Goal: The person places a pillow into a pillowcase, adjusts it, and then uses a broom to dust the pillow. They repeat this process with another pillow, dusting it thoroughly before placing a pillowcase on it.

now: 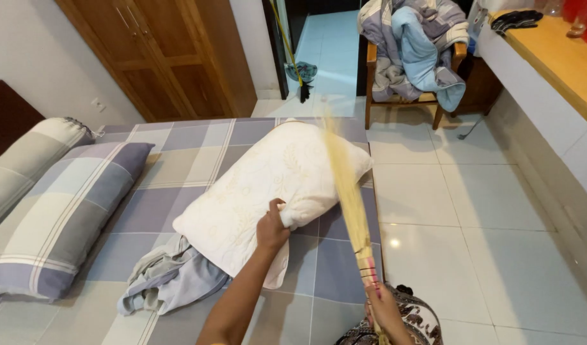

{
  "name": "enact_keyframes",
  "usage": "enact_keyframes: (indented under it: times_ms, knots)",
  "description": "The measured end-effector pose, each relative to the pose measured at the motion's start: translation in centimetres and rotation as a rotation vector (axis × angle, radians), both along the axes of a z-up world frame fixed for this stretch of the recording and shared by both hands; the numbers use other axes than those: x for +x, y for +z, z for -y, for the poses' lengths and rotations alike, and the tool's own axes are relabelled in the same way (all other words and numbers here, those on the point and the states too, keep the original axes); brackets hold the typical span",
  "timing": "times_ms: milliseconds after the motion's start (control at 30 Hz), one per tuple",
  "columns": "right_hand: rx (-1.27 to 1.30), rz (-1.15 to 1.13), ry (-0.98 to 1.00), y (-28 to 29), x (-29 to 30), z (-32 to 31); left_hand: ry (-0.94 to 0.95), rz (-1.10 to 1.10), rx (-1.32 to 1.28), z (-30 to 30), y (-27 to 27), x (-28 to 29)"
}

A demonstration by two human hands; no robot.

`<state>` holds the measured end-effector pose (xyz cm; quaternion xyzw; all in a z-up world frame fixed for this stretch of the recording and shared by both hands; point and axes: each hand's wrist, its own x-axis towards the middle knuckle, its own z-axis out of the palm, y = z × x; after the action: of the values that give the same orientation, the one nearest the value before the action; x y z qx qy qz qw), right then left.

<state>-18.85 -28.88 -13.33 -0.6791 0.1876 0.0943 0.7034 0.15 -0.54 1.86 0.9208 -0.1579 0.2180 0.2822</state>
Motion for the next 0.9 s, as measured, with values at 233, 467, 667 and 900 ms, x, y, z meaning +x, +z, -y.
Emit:
enact_keyframes:
  times_ms: [233, 467, 667, 900]
  knots:
    - [0.054, 0.110, -0.363, 4.9, -1.0, 4.9, 0.048, -0.061, -0.618, 3.9, 13.3, -1.3]
    - [0.059, 0.113, -0.508, 10.5, -2.8, 6.7, -0.037, -0.151, -1.201, -0.4, 18.1, -2.1]
    - [-0.023, 0.209, -0.513, 17.7, -4.7, 6.8, 0.146, -0.426, -1.110, -10.7, 12.5, -3.7]
    - [-0.030, 0.650, -0.571, 23.9, -7.0, 8.0, 0.330, -0.675, -1.016, -26.3, 1.7, -6.5]
